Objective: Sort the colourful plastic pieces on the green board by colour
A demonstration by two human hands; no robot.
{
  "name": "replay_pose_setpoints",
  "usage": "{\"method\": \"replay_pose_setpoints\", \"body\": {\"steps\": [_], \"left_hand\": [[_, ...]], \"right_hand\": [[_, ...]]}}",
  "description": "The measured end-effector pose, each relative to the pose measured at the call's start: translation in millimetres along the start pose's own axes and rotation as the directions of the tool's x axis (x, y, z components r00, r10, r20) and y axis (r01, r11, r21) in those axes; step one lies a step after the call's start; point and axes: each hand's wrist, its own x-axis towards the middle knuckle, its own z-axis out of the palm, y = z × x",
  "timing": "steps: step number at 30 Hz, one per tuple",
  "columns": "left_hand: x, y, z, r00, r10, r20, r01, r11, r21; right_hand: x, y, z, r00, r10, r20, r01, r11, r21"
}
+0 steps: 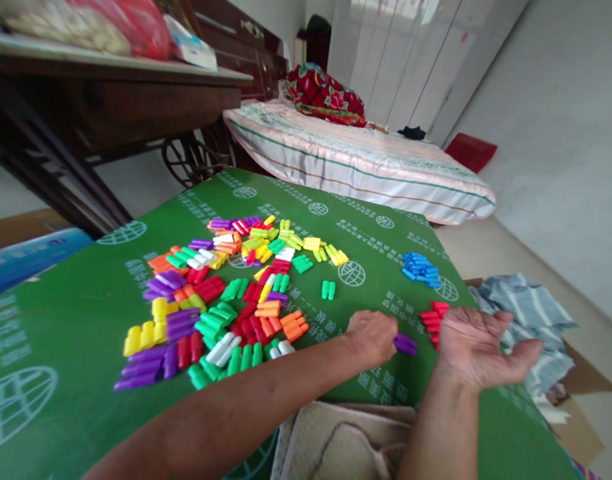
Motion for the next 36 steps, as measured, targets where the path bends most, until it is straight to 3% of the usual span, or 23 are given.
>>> {"method": "replay_pose_setpoints", "body": {"steps": [18, 30, 33, 36], "left_hand": [[22, 14, 6.3, 0.997, 0.080, -0.007, -0.080, 0.997, 0.005], [23, 21, 10.9, 0.993, 0.090, 0.072, -0.089, 0.996, -0.022], [15, 16, 4.7, 0.993, 0.099, 0.062, -0.098, 0.995, -0.012], [1, -3, -13.1, 0.995, 0.079, 0.060, -0.083, 0.995, 0.062]], "right_hand": [[5, 8, -1, 0.998, 0.045, -0.032, -0.043, 0.998, 0.045], [5, 11, -5, 0.992, 0.099, -0.082, -0.098, 0.995, 0.016], [4, 12, -4, 0.990, 0.099, -0.099, -0.100, 0.995, -0.002], [2, 13, -2, 0.989, 0.103, -0.105, -0.105, 0.994, -0.010]]}}
